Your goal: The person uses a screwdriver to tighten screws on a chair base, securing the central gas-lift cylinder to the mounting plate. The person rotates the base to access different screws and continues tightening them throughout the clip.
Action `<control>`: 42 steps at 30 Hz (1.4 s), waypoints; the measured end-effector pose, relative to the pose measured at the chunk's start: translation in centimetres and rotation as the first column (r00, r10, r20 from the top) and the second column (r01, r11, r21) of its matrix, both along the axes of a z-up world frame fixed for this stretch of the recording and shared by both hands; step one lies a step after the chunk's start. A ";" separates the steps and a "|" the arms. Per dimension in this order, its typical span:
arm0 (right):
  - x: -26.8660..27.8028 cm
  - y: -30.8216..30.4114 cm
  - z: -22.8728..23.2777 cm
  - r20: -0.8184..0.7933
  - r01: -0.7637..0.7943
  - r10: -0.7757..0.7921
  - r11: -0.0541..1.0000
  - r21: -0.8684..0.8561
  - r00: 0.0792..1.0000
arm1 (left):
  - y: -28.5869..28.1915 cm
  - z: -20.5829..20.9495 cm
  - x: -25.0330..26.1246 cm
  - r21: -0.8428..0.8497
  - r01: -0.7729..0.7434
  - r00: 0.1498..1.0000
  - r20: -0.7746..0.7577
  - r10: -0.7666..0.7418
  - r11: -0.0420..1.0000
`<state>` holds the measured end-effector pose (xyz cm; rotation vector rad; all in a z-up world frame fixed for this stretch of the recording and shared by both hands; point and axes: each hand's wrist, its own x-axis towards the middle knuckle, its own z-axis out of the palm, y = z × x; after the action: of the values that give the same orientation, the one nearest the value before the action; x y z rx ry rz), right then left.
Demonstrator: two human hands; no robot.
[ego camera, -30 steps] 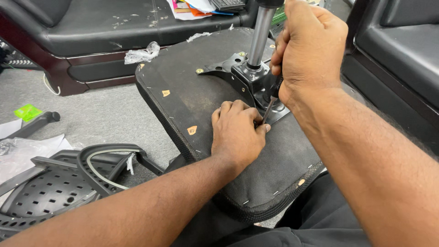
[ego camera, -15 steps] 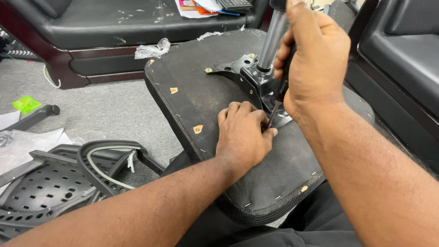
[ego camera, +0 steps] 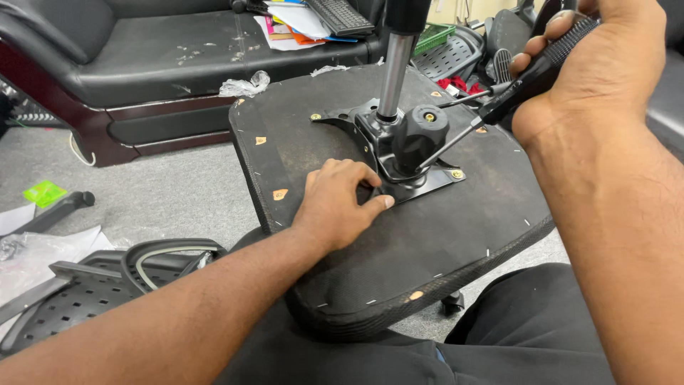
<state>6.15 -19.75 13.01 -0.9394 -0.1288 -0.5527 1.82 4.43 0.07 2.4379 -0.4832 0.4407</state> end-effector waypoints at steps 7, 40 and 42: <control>-1.1 0.4 1.2 0.003 0.012 -0.012 0.994 -0.108 1.000 | 1.2 1.4 0.3 0.003 -0.067 0.996 -0.065 0.067 0.998; 3.3 5.0 -8.1 -0.564 -0.398 0.057 0.767 -0.503 0.824 | -1.1 3.9 6.9 -0.807 0.254 0.761 -0.173 -0.625 0.533; 3.3 5.0 -8.5 -0.521 -0.347 0.021 0.768 -0.538 0.853 | -1.0 3.8 7.0 -0.821 0.211 0.763 -0.200 -0.614 0.530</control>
<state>9.49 -14.73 4.55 -1.6716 0.0625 -0.0436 8.81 3.46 3.92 1.4165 -0.5213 -0.1774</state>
